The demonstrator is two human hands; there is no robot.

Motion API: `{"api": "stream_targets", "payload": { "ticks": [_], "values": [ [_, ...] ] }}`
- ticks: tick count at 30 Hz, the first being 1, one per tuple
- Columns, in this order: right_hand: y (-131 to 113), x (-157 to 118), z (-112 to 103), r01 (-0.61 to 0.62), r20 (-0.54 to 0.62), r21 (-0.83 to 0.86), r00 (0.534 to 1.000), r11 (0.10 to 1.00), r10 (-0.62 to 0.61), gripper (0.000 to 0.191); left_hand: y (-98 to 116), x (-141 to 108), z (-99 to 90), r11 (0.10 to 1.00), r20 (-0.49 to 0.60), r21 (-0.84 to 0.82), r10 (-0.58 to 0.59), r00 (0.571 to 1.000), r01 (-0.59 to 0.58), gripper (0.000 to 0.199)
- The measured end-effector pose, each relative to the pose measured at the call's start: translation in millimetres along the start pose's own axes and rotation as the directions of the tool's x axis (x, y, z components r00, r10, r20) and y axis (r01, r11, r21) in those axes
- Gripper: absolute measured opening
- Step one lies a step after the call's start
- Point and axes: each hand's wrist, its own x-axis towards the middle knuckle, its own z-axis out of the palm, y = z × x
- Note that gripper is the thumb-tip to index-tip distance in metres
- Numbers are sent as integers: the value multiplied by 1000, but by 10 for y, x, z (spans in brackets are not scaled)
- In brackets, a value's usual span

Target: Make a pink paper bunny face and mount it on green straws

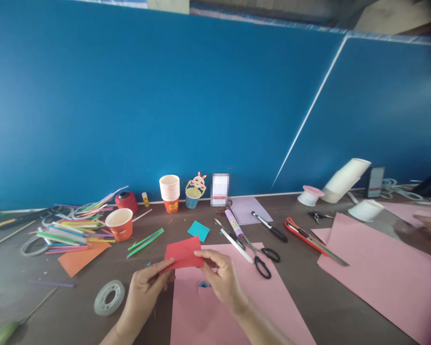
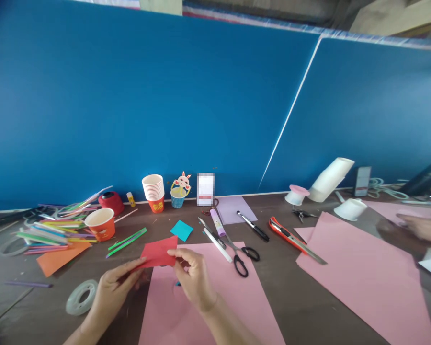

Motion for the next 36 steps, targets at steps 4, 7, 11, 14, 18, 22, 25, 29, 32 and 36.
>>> {"api": "stream_targets", "payload": {
  "ticks": [4,7,11,14,18,22,25,29,32,36],
  "values": [
    [-16,0,5,6,67,36,998,999,-8,18,-45,-3,21,987,26,-140,-79,997,82,21],
    [-31,2,3,17,106,87,994,996,-26,16,-38,7,22,970,15,-214,-113,993,114,20],
    [-55,10,-4,-28,140,172,990,985,4,14,-3,37,18,951,25,-270,-149,989,150,16],
    [-60,23,-6,-70,155,220,987,973,36,13,-11,43,22,947,34,-273,-168,985,171,14],
    [-36,39,-6,-171,143,249,980,953,138,14,-41,24,52,948,44,-248,-195,980,199,13],
    [-36,40,-5,-252,147,272,965,929,219,16,-28,15,99,930,40,-288,-228,973,230,16],
    [-68,40,-4,-319,174,273,944,908,280,19,-3,27,120,907,22,-323,-278,960,270,19],
    [-94,47,7,-392,157,205,918,897,365,23,-4,50,119,869,21,-383,-331,943,313,23],
    [-66,49,25,-412,120,173,910,894,397,25,-23,55,118,830,39,-437,-368,929,347,23],
    [-4,47,52,-367,72,202,930,908,360,24,-17,43,131,808,48,-465,-386,921,363,24]
  ]
}}
